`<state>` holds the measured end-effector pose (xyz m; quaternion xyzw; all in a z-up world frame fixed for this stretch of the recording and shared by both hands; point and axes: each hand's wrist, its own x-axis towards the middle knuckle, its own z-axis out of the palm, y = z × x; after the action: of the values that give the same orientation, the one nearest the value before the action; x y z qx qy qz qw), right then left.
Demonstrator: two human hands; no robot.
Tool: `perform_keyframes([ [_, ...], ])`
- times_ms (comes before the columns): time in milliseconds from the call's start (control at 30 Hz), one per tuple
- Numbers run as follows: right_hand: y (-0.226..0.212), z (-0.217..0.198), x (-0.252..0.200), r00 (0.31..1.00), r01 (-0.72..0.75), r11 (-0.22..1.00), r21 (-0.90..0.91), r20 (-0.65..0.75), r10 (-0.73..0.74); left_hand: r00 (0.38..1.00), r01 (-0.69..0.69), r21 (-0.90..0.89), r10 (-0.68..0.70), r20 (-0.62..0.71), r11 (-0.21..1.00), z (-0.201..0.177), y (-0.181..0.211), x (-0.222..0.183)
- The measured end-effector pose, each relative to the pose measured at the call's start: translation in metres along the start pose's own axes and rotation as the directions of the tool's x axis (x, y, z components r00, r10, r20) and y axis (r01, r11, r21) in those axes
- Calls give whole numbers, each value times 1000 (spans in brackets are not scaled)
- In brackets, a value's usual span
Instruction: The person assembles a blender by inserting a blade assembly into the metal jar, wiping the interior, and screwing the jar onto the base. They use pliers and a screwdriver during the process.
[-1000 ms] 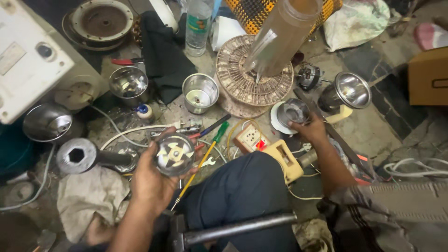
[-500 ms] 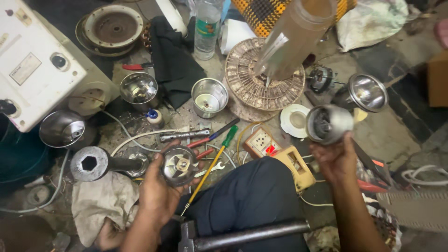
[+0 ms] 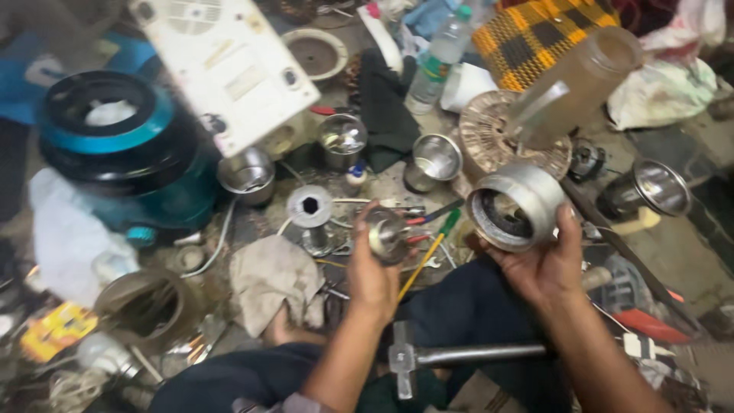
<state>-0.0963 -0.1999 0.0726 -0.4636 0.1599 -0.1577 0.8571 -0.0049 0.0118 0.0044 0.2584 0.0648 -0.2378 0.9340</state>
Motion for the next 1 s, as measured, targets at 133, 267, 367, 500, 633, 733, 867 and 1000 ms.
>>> perform_keyframes([
  [133, 24, 35, -16, 978, 137, 987, -84, 167, -122, 995, -54, -43, 57, 81, 998, 0, -1, -8],
  [267, 35, 55, -25, 921, 344, 888, -306, 296, -254, 996, -45, -69, 50, 71, 997, 0, -1, -9],
  [367, 37, 64, -32, 868, 494, 634, -595, 386, -313, 988, -59, -146, 79, 134, 987, 3, -1, -11],
  [500, 46, 72, -38, 808, 589, 530, -611, 456, -373, 979, -36, -218, 79, 190, 975, 6, -1, -13],
  [633, 49, 79, -39, 743, 667, 399, -629, 529, -409, 979, 111, -286, -56, 194, 952, 8, 1, -13],
  [733, 44, 85, -40, 698, 709, 300, -638, 572, -430, 967, 99, -275, -28, 252, 956, 9, 2, -13],
  [867, 26, 84, -43, 809, 586, 550, -595, 469, -354, 990, 120, -286, -94, 105, 951, 7, 4, -11],
  [1000, 10, 74, -39, 967, 58, 996, 69, 245, -73, 999, 38, -240, -33, 26, 970, 4, 8, -10],
])
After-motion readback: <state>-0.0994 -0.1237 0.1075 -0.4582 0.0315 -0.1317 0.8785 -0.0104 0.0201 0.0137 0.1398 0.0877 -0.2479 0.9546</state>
